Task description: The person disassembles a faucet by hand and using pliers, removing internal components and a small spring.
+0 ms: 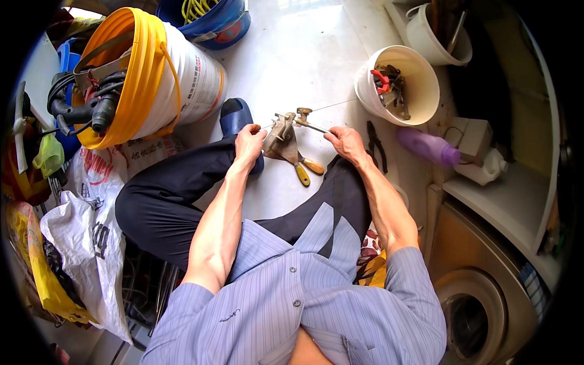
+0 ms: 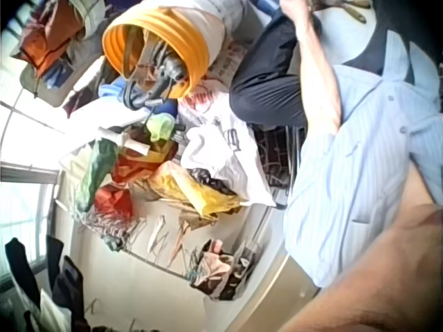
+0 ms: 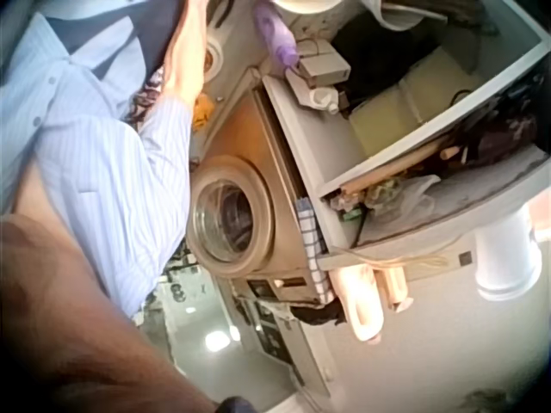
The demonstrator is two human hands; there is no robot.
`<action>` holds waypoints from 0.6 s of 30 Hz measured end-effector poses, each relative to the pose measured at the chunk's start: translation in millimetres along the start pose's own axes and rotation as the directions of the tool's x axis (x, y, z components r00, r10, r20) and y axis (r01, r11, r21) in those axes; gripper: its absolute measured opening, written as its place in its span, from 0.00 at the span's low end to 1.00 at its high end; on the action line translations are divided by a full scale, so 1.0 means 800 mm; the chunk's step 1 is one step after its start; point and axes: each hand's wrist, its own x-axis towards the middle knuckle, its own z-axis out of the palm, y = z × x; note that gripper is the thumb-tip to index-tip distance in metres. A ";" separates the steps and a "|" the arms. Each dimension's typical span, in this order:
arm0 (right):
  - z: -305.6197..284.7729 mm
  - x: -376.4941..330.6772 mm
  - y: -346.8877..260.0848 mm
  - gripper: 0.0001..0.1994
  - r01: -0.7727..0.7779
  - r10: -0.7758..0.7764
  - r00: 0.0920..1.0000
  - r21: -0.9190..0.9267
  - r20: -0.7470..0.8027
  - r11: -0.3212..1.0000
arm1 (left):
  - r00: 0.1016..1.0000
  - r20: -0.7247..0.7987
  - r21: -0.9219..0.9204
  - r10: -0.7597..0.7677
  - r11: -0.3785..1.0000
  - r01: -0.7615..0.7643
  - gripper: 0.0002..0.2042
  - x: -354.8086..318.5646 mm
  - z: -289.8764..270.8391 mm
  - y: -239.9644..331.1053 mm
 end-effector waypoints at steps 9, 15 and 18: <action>0.014 -0.002 0.003 0.16 -0.037 0.028 0.992 0.070 0.124 0.997 | 0.994 0.111 0.114 0.000 0.993 -0.013 0.25 -0.003 0.008 -0.008; 0.006 -0.002 0.003 0.15 -0.046 0.037 0.990 0.062 0.134 0.997 | 0.987 0.148 0.077 -0.062 0.996 0.051 0.23 0.003 0.017 -0.025; 0.003 -0.006 0.008 0.14 -0.003 -0.003 0.993 0.052 0.115 0.999 | 0.974 0.196 0.025 -0.110 0.994 0.107 0.20 0.002 0.021 -0.030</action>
